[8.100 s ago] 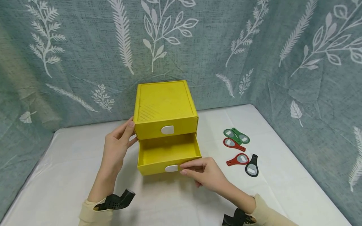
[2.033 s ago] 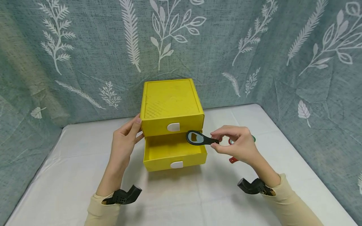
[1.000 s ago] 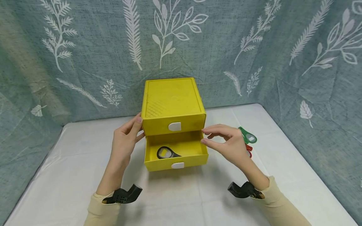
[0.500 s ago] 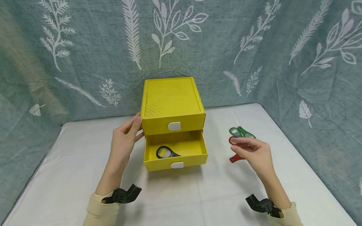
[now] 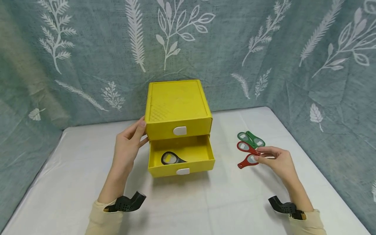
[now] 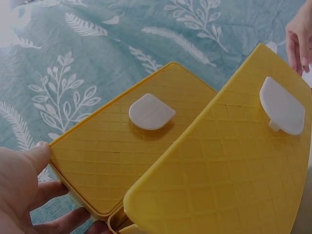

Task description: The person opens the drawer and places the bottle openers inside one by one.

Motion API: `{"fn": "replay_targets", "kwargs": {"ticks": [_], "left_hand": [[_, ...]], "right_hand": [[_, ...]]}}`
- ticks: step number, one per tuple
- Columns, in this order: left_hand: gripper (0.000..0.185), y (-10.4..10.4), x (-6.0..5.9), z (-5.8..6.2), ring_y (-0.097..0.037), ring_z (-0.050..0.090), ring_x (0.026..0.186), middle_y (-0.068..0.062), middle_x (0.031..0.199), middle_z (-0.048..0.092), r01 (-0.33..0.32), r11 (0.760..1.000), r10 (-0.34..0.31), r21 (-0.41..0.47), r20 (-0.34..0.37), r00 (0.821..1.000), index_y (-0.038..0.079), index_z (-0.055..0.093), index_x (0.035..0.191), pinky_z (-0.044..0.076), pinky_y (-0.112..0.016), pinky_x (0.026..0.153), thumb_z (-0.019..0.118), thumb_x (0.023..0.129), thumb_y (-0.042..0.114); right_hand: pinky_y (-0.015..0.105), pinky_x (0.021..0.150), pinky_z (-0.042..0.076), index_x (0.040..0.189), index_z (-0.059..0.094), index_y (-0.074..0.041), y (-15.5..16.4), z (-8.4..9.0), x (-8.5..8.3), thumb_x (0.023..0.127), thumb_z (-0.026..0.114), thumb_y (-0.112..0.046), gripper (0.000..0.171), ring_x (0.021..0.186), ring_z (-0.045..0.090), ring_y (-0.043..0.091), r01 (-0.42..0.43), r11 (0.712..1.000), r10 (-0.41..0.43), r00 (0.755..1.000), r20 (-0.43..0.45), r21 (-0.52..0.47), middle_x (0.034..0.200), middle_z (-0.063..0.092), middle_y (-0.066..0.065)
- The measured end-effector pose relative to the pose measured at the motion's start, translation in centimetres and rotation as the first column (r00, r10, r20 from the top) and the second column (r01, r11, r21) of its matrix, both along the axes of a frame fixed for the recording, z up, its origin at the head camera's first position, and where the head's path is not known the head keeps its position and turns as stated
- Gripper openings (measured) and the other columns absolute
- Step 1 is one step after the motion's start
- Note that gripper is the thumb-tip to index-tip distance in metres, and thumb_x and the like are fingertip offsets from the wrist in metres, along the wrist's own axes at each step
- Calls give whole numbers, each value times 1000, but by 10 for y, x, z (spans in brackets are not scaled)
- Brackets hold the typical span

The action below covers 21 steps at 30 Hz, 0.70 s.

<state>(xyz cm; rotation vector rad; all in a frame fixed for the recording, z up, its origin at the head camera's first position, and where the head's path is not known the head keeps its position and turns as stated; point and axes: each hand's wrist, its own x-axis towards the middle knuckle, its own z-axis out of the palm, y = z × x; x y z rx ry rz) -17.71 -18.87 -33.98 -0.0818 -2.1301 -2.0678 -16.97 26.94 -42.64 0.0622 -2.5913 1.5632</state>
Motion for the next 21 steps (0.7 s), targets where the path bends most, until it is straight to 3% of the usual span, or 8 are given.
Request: {"fn": "replay_targets", "kwargs": {"ticks": [8, 14, 21], "left_hand": [[53, -1, 0, -2, -23, 55, 122, -5, 147, 47, -5, 1000, 5, -16, -4, 1000, 19, 53, 144, 53, -30, 91, 56, 98, 45], [53, -1, 0, -2, -23, 55, 122, -6, 147, 47, -8, 1000, 8, -21, 2, 1000, 20, 53, 144, 52, -30, 92, 57, 98, 45], [54, -1, 1, -2, -22, 56, 120, -6, 146, 48, -21, 1000, 21, -18, 14, 1000, 20, 53, 144, 53, -29, 91, 58, 97, 46]], "right_hand": [[25, 76, 57, 125, 65, 3, 10, -12, -6, 77, 87, -14, 55, 103, 62, 34, -39, 999, 39, 997, 67, 7, 118, 63, 22], [22, 76, 54, 125, 65, 4, 8, -20, -11, 75, 86, -6, 55, 100, 62, 30, -61, 995, 57, 996, 63, 78, 112, 67, 20], [24, 63, 55, 122, 64, 7, 4, -26, -12, 71, 85, 3, 55, 80, 65, 20, -86, 996, 82, 991, 104, 34, 91, 69, 17]]}}
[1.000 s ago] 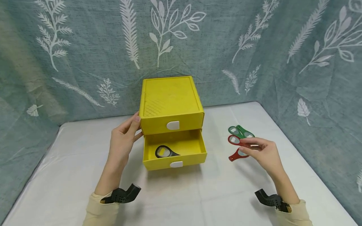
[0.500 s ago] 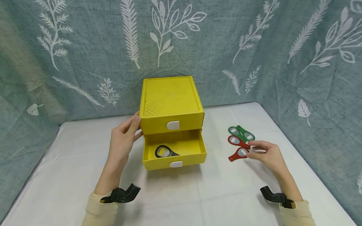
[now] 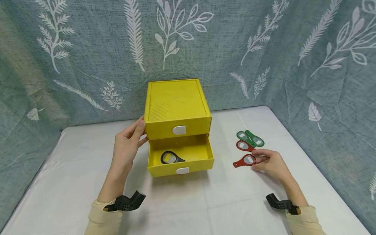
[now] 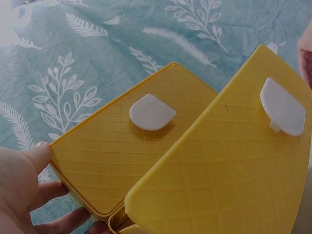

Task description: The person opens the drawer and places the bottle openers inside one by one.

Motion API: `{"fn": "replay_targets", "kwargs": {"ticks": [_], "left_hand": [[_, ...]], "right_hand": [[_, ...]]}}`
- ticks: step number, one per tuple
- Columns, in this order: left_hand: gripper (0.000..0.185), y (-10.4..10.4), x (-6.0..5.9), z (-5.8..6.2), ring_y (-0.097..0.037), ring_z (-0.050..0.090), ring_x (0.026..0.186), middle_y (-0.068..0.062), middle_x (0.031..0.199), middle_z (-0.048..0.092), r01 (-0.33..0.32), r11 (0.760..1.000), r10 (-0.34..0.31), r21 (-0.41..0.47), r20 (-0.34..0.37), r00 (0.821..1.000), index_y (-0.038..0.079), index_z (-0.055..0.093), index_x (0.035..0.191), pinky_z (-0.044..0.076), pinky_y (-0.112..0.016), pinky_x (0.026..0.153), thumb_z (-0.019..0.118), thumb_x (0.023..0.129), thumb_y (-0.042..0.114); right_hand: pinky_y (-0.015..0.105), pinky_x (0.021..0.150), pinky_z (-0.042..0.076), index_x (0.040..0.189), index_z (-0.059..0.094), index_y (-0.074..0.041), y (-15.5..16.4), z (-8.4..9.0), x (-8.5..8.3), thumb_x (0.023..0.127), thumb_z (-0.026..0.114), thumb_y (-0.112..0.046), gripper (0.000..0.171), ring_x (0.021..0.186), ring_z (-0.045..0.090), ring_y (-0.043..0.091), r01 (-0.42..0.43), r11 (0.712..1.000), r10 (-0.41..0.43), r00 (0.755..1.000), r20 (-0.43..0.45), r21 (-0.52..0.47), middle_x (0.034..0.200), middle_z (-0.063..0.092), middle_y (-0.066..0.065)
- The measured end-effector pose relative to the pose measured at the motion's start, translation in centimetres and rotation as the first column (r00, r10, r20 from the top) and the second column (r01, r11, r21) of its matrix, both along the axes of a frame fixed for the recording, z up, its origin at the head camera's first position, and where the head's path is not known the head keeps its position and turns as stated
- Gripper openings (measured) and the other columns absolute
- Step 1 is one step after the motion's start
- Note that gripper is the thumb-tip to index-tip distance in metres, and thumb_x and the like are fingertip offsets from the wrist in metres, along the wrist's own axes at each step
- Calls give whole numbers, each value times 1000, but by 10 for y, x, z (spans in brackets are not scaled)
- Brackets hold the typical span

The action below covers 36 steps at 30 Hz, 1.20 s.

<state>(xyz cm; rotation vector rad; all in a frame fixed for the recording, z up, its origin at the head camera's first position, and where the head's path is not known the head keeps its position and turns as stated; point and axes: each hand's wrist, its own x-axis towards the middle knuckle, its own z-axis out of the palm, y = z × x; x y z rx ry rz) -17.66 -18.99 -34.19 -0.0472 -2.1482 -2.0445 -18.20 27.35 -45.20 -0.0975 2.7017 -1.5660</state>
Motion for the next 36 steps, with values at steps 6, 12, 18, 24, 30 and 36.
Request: {"fn": "replay_targets", "kwargs": {"ticks": [6, 12, 18, 24, 30, 36], "left_hand": [[53, 0, 0, 1, -22, 56, 120, -6, 146, 48, 0, 1000, 0, 9, 1, 1000, 19, 54, 144, 53, -29, 91, 58, 97, 45], [53, 1, 0, 1, -21, 56, 120, -6, 146, 48, 13, 1000, -13, 20, -8, 1000, 17, 53, 144, 53, -30, 91, 57, 98, 44], [54, 1, 1, 1, -22, 55, 120, -6, 146, 48, 12, 1000, -12, 22, -3, 1000, 18, 53, 144, 52, -31, 92, 57, 98, 45], [54, 0, 0, 1, -23, 55, 121, -6, 145, 49, 7, 1000, -7, 5, -8, 1000, 18, 53, 144, 52, -32, 92, 56, 98, 46], [54, 0, 1, 2, -22, 55, 121, -6, 146, 48, 13, 1000, -13, 15, -6, 1000, 17, 52, 145, 52, -31, 92, 57, 98, 44], [53, 2, 1, 3, -22, 55, 121, -5, 146, 48, 13, 1000, -13, 5, 1, 1000, 18, 52, 145, 52, -32, 93, 56, 98, 44]], "right_hand": [[25, 56, 46, 120, 67, 3, -2, -1, 0, 70, 87, -1, 54, 70, 55, 19, 8, 994, -6, 1000, -20, 108, 76, 61, 8], [26, 64, 50, 121, 68, -2, -1, -1, 1, 72, 88, -6, 53, 83, 58, 23, -3, 989, 4, 1000, -9, 151, 90, 65, 9], [28, 64, 53, 117, 70, -2, -1, -1, 2, 73, 88, -9, 49, 85, 61, 23, -16, 987, 20, 999, -26, 157, 98, 68, 9], [28, 62, 51, 117, 70, -1, -3, -1, 1, 70, 90, -9, 52, 81, 60, 23, -28, 986, 35, 999, -37, 164, 96, 67, 9], [27, 63, 51, 115, 71, -2, -3, -1, 1, 67, 91, -7, 52, 81, 57, 23, -65, 983, 81, 993, -87, 172, 97, 64, 9], [26, 55, 48, 111, 73, -5, -3, -4, 1, 68, 90, -7, 46, 69, 53, 20, -98, 982, 114, 989, -93, 161, 92, 62, 8]]}}
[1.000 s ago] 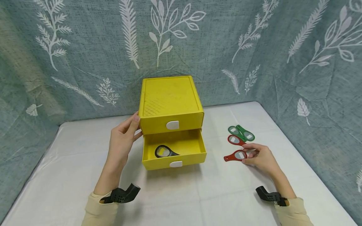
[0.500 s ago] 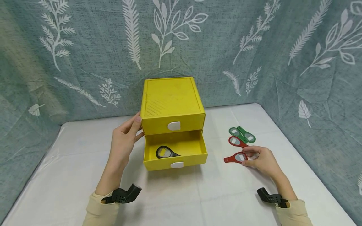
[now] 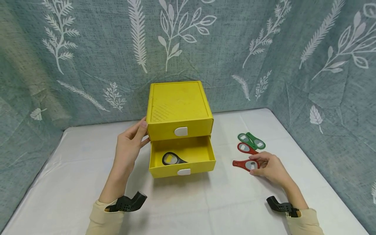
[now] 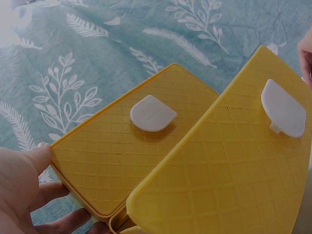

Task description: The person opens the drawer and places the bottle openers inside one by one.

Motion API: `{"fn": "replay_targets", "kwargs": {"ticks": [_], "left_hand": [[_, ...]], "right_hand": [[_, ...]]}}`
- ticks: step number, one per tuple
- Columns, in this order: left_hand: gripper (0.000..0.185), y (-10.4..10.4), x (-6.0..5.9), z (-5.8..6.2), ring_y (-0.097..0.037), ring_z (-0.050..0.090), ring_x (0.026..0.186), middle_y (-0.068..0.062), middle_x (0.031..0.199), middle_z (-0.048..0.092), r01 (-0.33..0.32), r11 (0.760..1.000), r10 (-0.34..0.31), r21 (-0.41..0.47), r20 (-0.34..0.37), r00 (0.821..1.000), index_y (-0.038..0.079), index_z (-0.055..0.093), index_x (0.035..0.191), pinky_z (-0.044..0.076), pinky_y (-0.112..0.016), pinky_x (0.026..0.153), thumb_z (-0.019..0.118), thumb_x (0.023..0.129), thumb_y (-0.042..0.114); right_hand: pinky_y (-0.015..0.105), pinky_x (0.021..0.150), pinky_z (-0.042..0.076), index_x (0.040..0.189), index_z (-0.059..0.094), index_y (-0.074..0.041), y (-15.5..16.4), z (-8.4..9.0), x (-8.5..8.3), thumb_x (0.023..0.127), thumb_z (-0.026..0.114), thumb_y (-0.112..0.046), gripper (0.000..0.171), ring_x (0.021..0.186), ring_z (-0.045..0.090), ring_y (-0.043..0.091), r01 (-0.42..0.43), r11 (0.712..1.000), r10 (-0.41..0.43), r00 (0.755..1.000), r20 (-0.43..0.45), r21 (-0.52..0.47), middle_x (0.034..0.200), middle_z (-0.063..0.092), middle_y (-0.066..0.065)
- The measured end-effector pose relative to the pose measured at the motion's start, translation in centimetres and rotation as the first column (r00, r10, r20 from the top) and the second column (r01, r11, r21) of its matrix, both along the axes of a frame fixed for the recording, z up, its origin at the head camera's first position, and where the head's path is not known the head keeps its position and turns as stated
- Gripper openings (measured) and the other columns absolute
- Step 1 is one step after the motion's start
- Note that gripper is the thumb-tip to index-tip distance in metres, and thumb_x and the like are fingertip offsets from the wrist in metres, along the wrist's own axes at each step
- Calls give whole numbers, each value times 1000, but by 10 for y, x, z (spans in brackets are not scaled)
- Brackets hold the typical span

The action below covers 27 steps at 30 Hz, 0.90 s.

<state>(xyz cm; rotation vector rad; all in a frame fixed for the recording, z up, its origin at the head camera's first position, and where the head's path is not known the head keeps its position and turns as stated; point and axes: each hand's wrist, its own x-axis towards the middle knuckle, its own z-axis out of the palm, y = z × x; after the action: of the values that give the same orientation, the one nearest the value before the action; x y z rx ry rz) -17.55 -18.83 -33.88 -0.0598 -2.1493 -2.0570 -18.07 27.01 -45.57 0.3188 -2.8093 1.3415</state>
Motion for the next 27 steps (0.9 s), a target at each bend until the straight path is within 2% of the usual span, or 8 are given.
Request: {"fn": "replay_targets", "kwargs": {"ticks": [4, 10, 15, 19, 22, 27], "left_hand": [[54, -1, 0, 0, -22, 55, 120, -5, 146, 48, -3, 1000, 3, -3, 4, 1000, 18, 52, 145, 52, -31, 92, 56, 98, 45], [56, -2, -1, -2, -23, 55, 121, -4, 146, 48, -14, 1000, 15, -18, 8, 1000, 17, 53, 144, 53, -30, 91, 56, 97, 48], [56, -2, 0, -1, -23, 55, 122, -3, 146, 48, -10, 1000, 10, -19, 10, 1000, 18, 53, 144, 53, -30, 91, 56, 97, 48], [55, -1, 1, 0, -23, 55, 122, -3, 146, 48, -6, 1000, 6, -16, 8, 1000, 19, 53, 144, 53, -30, 91, 56, 97, 48], [55, -1, 1, 0, -23, 55, 122, -3, 146, 48, -7, 1000, 7, -18, 3, 1000, 19, 53, 144, 53, -30, 91, 56, 98, 47], [56, -2, 1, -1, -23, 55, 122, -3, 146, 48, -16, 1000, 16, -26, 4, 1000, 19, 53, 144, 53, -30, 91, 56, 97, 48]], "right_hand": [[26, 55, 46, 114, 73, -6, -1, 0, 1, 68, 92, -11, 50, 69, 51, 19, -14, 1000, 14, 1000, 17, 21, 90, 62, 7], [25, 77, 50, 118, 73, -5, -2, 1, 2, 66, 94, -17, 58, 98, 56, 24, -45, 997, 45, 999, -12, 63, 117, 65, 10], [28, 88, 50, 120, 72, -4, -3, 2, 3, 67, 93, -18, 59, 112, 55, 31, -39, 995, 42, 999, -29, 89, 125, 61, 16], [24, 83, 51, 119, 72, -2, -4, 4, 4, 67, 93, -17, 58, 110, 56, 31, -28, 997, 32, 998, -47, 70, 125, 60, 18], [20, 76, 52, 117, 72, 0, -5, 4, 4, 68, 93, -14, 56, 102, 58, 26, -19, 999, 22, 997, -70, 41, 119, 63, 15], [18, 74, 54, 115, 72, 2, -6, 6, 5, 69, 91, -9, 51, 94, 60, 21, -13, 1000, 11, 992, -127, -16, 111, 64, 14]]}}
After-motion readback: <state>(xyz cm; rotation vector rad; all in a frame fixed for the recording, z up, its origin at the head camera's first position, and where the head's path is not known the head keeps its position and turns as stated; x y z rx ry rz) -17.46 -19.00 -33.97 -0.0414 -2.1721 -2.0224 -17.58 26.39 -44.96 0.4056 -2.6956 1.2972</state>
